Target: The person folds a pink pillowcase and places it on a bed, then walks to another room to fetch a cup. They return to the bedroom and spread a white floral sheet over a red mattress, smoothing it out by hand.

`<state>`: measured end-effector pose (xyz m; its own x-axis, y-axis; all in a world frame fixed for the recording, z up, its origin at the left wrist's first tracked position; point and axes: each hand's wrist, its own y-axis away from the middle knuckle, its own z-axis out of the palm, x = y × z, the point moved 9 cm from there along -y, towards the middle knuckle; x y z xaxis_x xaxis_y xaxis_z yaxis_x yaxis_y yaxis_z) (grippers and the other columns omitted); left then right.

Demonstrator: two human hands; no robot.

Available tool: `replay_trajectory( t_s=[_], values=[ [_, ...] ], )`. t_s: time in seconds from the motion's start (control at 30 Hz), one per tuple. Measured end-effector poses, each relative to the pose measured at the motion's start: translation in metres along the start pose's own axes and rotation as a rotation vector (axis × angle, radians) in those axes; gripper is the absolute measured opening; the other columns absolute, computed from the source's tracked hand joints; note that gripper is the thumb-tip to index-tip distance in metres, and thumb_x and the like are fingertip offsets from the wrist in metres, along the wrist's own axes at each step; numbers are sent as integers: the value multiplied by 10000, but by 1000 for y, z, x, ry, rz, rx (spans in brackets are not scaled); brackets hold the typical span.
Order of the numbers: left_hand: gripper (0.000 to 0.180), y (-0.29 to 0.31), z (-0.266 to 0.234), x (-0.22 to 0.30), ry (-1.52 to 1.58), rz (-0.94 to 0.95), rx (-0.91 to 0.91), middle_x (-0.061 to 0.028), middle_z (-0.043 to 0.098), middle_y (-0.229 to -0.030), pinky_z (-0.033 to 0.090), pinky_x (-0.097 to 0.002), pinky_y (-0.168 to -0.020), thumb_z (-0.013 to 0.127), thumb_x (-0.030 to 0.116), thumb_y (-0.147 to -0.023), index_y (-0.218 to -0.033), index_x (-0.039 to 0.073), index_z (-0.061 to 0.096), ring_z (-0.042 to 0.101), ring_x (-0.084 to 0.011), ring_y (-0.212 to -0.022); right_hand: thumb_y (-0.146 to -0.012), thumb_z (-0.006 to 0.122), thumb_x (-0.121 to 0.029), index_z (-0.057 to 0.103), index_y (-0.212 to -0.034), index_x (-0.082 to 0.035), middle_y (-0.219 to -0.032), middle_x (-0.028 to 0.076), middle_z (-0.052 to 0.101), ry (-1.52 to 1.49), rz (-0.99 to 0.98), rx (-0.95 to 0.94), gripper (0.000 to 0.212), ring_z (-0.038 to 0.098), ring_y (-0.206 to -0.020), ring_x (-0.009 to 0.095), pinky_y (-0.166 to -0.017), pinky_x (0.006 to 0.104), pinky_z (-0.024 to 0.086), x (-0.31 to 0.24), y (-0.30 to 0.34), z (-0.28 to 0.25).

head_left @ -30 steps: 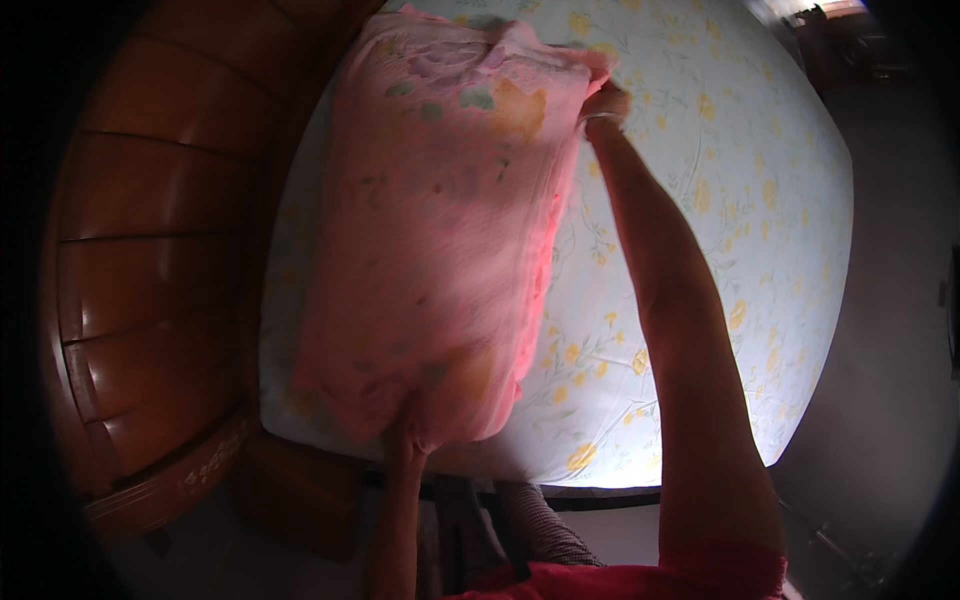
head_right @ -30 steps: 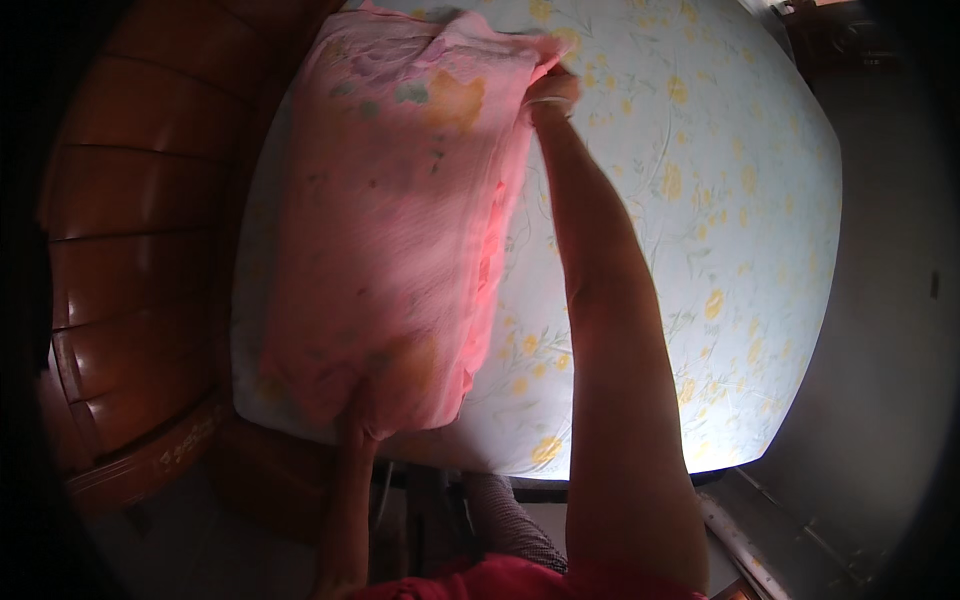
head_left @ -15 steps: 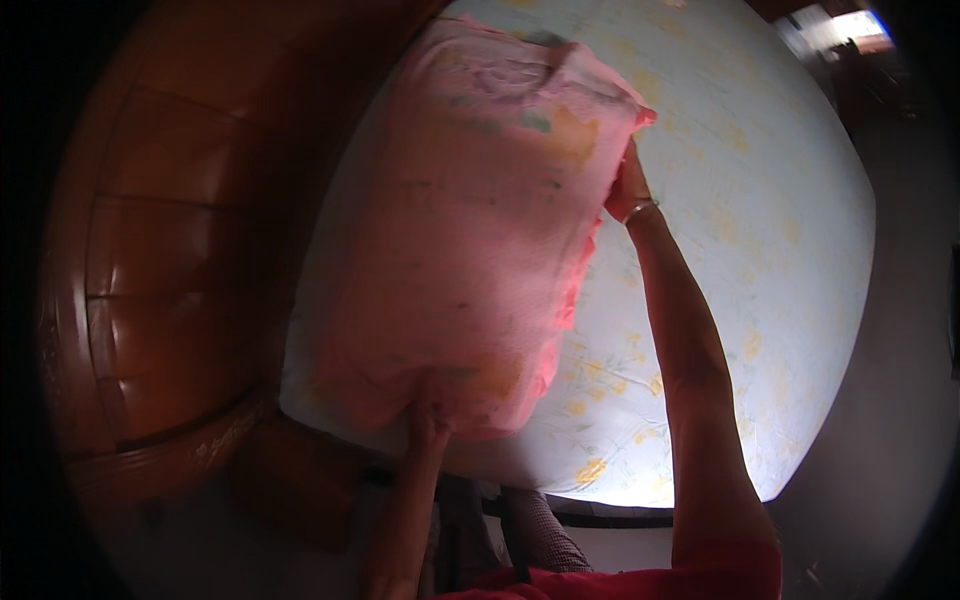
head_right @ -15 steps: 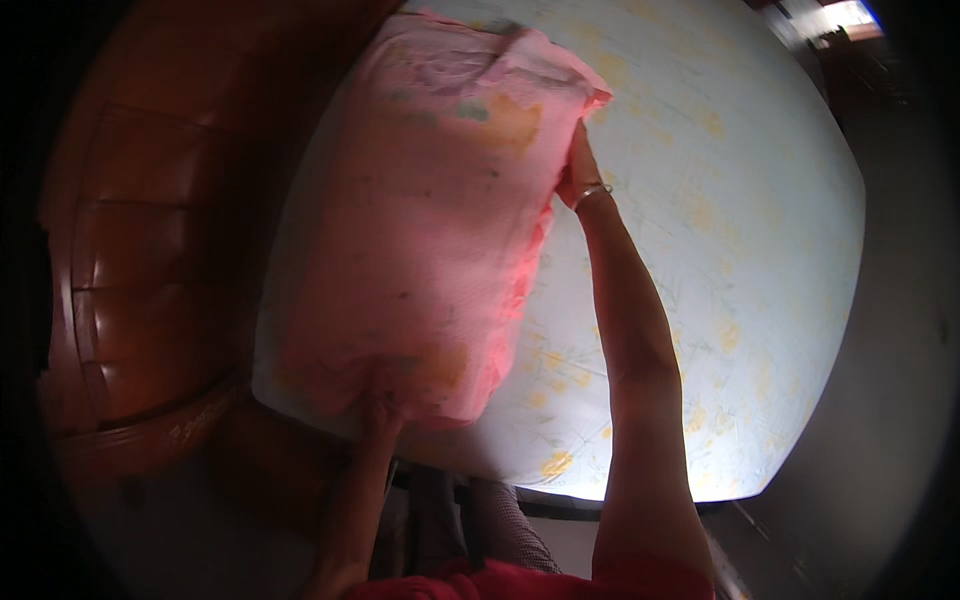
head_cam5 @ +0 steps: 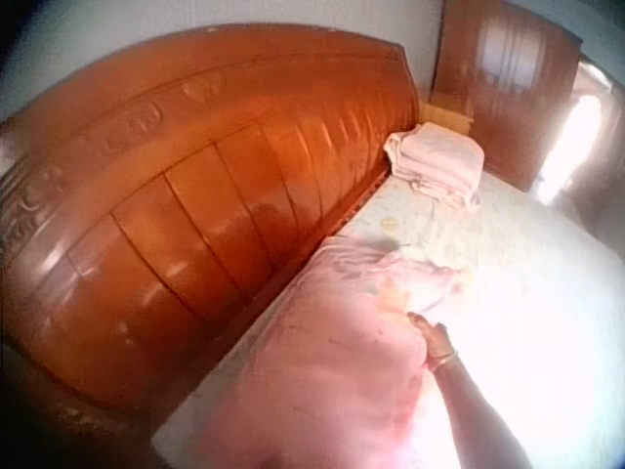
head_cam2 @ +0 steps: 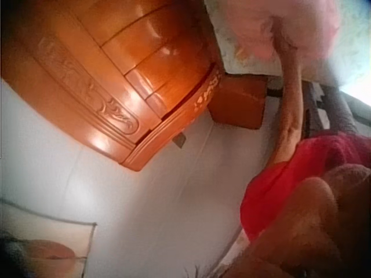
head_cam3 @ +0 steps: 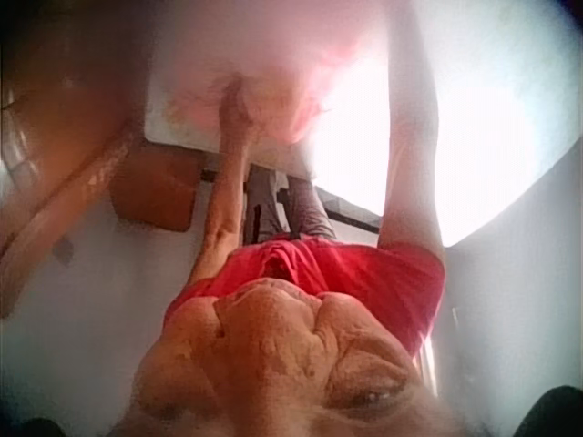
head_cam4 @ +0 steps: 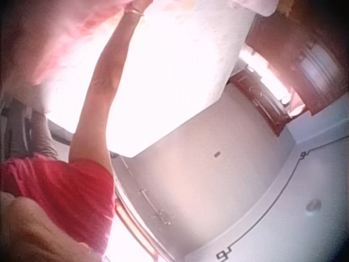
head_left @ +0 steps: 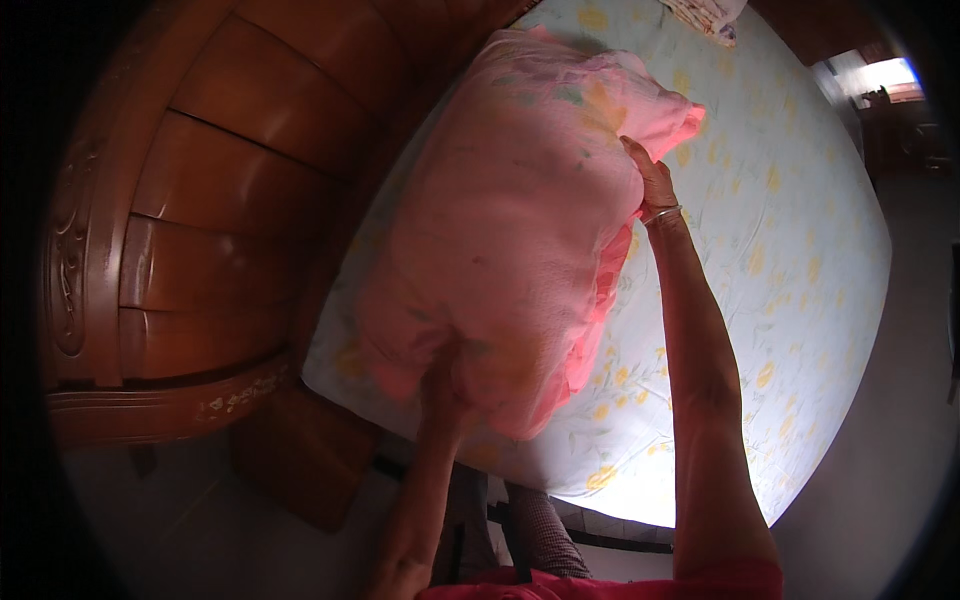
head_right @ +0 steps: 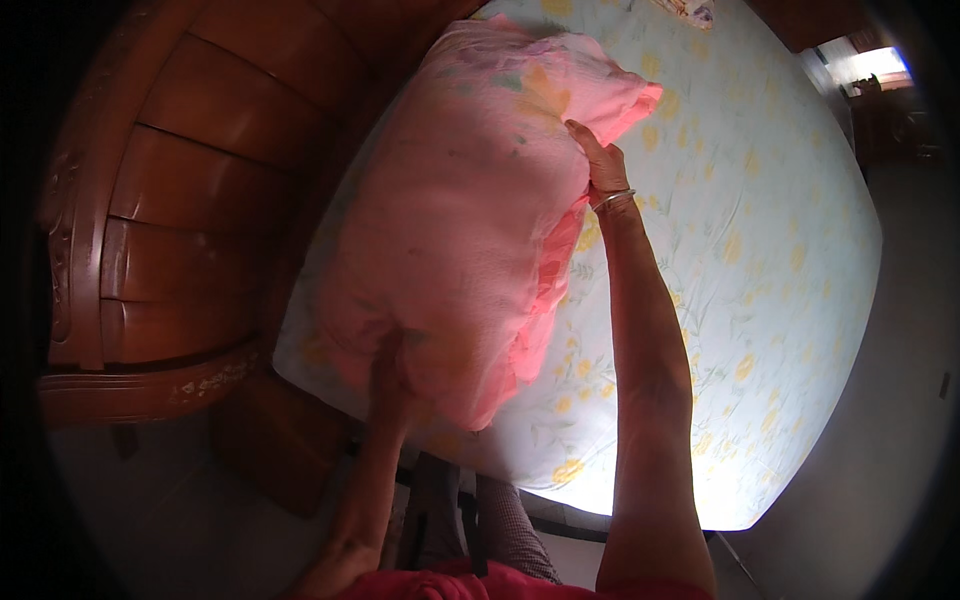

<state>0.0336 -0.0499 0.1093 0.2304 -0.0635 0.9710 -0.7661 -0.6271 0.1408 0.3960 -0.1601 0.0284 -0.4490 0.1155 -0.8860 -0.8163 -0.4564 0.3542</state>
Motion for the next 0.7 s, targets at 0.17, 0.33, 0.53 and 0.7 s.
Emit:
replay_trajectory(
  t_s=[0.17, 0.33, 0.53, 0.7],
  values=[
    [400, 29, -65, -122, 621, -375, 230, -86, 541, -989, 425, -314, -755, 509, 281, -808, -1127, 48, 441, 526, -197, -869, -777, 604, -187, 574, -986, 25, -892, 50, 591, -99, -118, 10, 300, 561, -774, 123, -667, 264, 465, -21, 15, 29],
    [328, 49, -101, -159, 763, -591, 465, -42, 537, -936, 426, -285, -649, 541, 255, -805, -1065, 64, 481, 518, -161, -779, -757, 631, -272, 586, -915, 12, -826, 38, 600, 71, 62, 45, 328, 557, -744, 106, -643, 247, 457, 58, 20, 25],
    [241, 68, -125, -171, 729, -651, 616, 11, 532, -872, 428, -250, -522, 580, 223, -800, -990, 84, 529, 509, -118, -672, -743, 636, -284, 577, -872, 6, -761, 8, 579, 618, -327, 97, 323, 520, -705, 75, -653, 225, 430, 28, 11, 10],
    [218, 74, -125, -186, 712, -735, 651, 26, 557, -804, 435, -206, -499, 616, 150, -770, -967, 103, 535, 524, -81, -660, -656, 701, -376, 548, -859, 48, -772, 39, 562, 665, 41, 322, 495, 518, -701, 88, -573, 237, 453, 21, -6, -19]
  ],
)
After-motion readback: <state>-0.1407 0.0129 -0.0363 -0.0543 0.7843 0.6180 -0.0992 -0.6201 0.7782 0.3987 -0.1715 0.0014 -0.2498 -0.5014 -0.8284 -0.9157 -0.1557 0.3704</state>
